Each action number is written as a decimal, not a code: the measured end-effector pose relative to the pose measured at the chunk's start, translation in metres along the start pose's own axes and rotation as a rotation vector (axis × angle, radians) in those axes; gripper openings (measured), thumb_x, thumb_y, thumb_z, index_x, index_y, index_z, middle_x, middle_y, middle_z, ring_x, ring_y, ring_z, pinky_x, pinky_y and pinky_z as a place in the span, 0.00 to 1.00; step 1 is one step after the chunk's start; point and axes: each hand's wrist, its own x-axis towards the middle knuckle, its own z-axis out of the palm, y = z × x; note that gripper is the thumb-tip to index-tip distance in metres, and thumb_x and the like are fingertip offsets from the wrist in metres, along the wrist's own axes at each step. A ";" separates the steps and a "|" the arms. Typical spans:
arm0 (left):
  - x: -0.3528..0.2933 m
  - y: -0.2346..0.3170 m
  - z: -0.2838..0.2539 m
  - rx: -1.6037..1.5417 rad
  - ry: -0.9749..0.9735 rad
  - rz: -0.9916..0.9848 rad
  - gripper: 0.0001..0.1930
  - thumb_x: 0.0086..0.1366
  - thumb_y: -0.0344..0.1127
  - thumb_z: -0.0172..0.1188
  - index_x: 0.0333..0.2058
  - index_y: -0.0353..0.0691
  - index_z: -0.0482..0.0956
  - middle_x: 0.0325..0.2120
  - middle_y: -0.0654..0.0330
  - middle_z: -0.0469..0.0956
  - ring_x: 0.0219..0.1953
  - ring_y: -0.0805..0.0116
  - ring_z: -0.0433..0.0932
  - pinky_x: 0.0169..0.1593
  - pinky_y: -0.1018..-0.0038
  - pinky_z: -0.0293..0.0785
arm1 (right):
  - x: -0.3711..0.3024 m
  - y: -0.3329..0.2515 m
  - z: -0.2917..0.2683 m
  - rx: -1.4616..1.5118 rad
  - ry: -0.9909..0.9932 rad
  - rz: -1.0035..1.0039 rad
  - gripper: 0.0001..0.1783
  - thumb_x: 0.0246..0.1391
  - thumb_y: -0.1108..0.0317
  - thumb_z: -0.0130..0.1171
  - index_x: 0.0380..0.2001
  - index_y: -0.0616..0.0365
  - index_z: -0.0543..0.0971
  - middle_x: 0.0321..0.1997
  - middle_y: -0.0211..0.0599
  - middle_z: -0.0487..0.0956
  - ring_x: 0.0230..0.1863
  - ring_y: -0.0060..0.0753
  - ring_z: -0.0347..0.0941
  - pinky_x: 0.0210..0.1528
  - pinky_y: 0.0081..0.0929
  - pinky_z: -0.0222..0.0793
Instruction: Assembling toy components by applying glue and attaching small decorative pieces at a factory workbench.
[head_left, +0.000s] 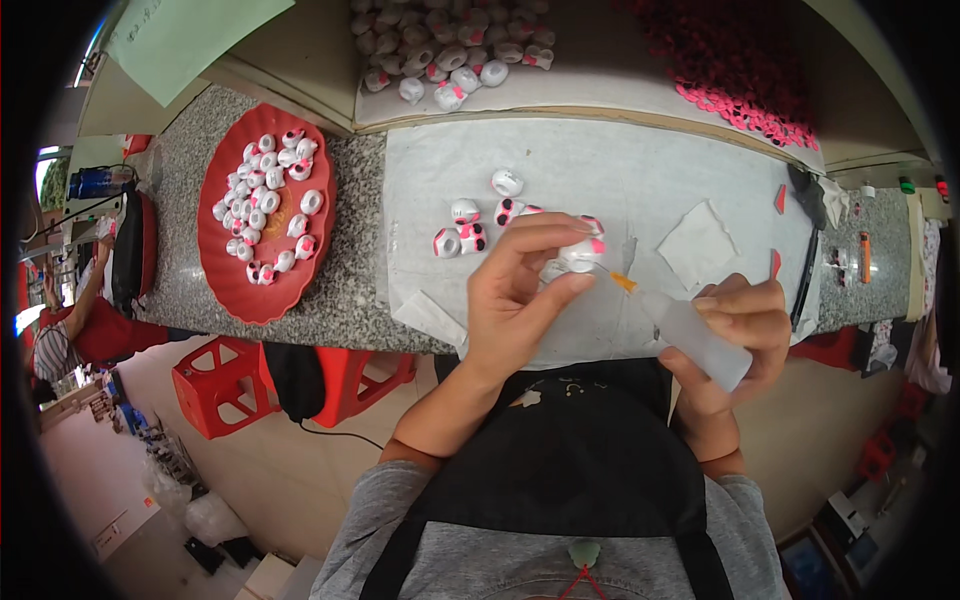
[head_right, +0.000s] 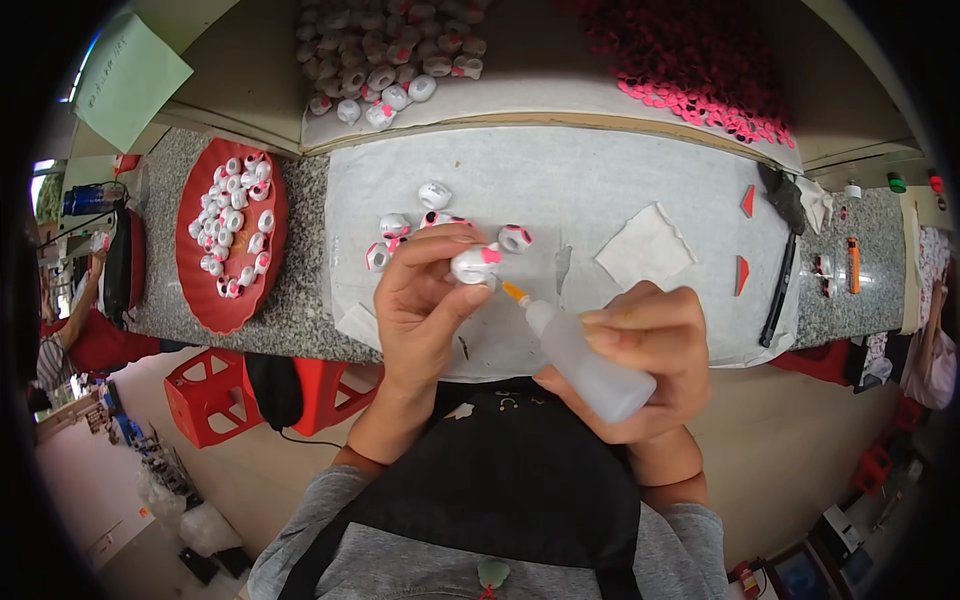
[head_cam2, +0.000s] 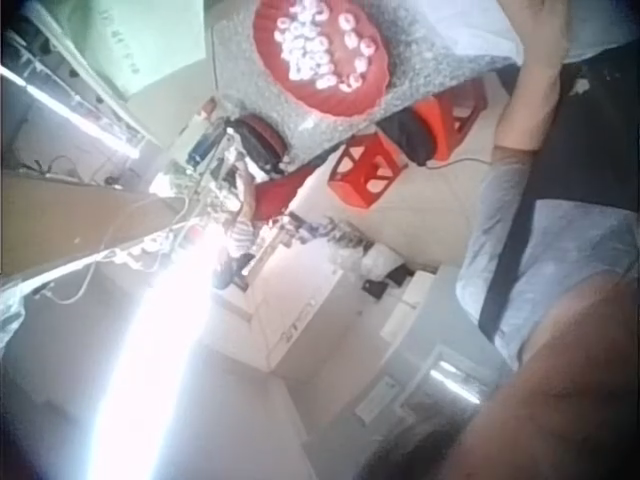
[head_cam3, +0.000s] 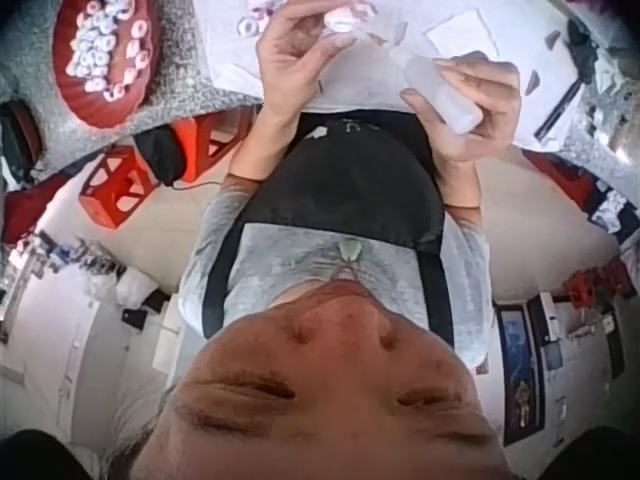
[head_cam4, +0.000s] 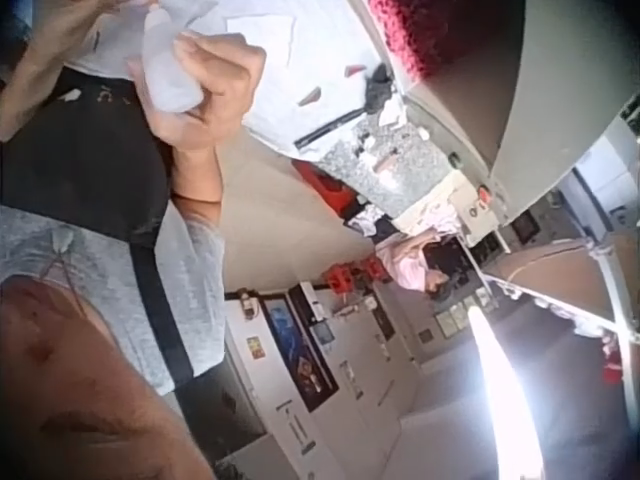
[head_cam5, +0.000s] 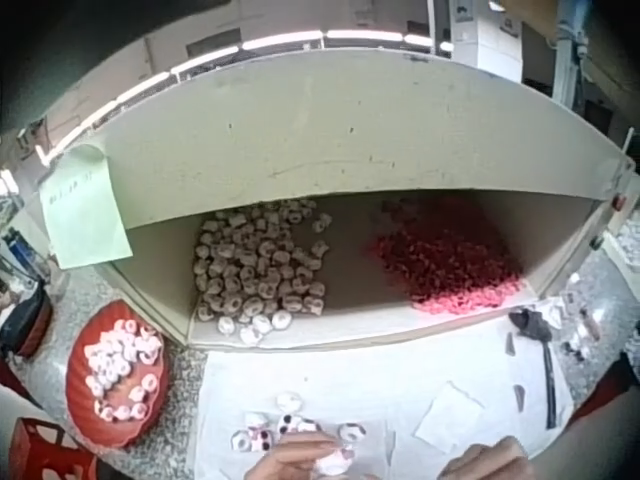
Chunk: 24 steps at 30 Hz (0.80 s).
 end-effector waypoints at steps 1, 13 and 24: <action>0.001 0.002 -0.002 -0.043 0.039 -0.027 0.17 0.45 0.16 0.52 0.37 0.32 0.65 0.38 0.54 0.64 0.44 0.67 0.64 0.47 0.74 0.59 | 0.002 0.004 -0.004 -0.013 0.003 -0.007 0.21 0.27 0.68 0.65 0.25 0.57 0.64 0.25 0.35 0.65 0.21 0.22 0.59 0.23 0.17 0.57; 0.003 0.013 -0.019 -0.094 0.249 0.010 0.18 0.47 0.19 0.53 0.39 0.33 0.63 0.37 0.54 0.68 0.40 0.70 0.68 0.44 0.78 0.62 | 0.124 0.131 -0.020 -0.805 -0.231 0.457 0.13 0.39 0.70 0.52 0.33 0.62 0.69 0.26 0.41 0.70 0.28 0.29 0.69 0.27 0.22 0.65; 0.004 0.012 -0.019 -0.210 0.205 -0.106 0.18 0.47 0.20 0.53 0.39 0.34 0.64 0.38 0.53 0.67 0.42 0.68 0.67 0.46 0.75 0.61 | 0.114 0.092 -0.004 -0.281 -0.281 0.305 0.08 0.39 0.70 0.51 0.24 0.62 0.70 0.19 0.36 0.72 0.17 0.23 0.65 0.19 0.18 0.61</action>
